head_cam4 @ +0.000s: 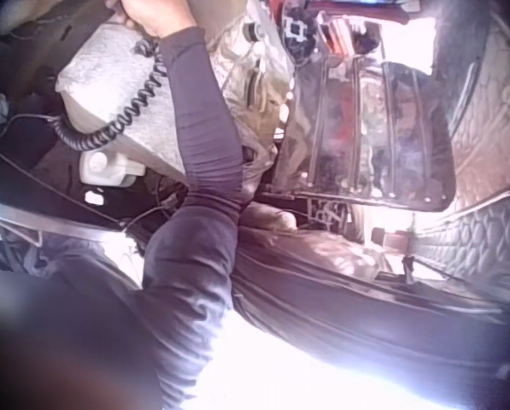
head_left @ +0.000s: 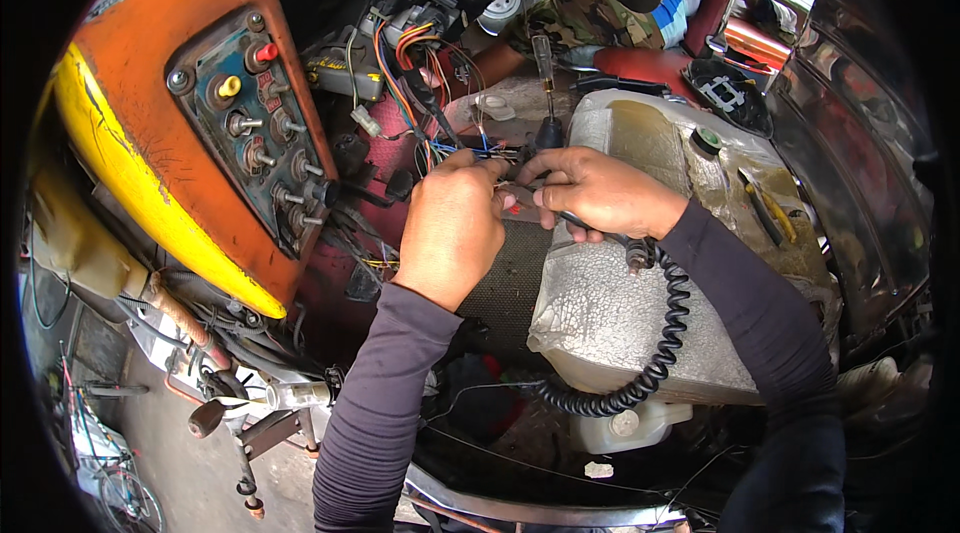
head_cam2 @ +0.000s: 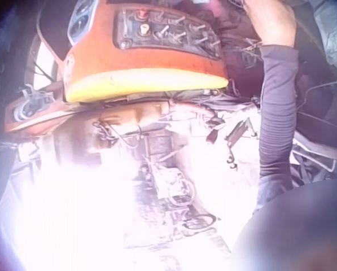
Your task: The person works on a tangle of multicolored wires under the dashboard of a three-wheeled vehicle, using a test light to check continuity and connections. They repeatedly probe individual wires, twist and separate strands, and occasionally turn a dashboard switch while testing.
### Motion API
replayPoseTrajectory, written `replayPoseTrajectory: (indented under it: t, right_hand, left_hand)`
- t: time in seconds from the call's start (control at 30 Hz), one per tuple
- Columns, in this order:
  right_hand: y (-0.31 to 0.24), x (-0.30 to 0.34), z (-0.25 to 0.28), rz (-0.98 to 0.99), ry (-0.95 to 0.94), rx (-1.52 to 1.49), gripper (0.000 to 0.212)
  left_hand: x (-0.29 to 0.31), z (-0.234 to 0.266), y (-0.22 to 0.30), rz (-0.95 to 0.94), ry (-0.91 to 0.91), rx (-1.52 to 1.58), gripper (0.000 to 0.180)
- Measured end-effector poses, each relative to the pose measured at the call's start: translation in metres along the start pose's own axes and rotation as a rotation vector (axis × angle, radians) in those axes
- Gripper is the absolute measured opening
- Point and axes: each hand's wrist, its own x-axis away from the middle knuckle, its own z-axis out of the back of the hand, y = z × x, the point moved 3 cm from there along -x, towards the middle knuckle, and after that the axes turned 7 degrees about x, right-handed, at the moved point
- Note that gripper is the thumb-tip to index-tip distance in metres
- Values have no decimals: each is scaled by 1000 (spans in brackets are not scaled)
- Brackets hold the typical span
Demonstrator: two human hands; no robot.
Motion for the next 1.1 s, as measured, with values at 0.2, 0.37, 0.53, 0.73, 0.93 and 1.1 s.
replayPoseTrajectory:
  t: [0.2,0.37,0.53,0.73,0.93,1.1]
  right_hand:
    - [10,-5,1,22,-22,-69,35]
    - [-15,4,6,123,69,31,32]
    - [-53,28,15,229,269,107,33]
    - [-50,24,-11,98,25,307,36]
    - [-44,11,-47,90,-41,84,40]
    - [-51,-10,-62,94,-2,114,48]
  left_hand:
    - [1,-3,-4,33,62,-26,17]
    - [16,20,-13,118,293,107,12]
    - [39,29,-53,442,501,589,14]
    - [65,8,-100,640,595,1149,19]
    - [84,-12,-110,692,605,1415,25]
    - [82,-14,-104,655,572,1429,24]
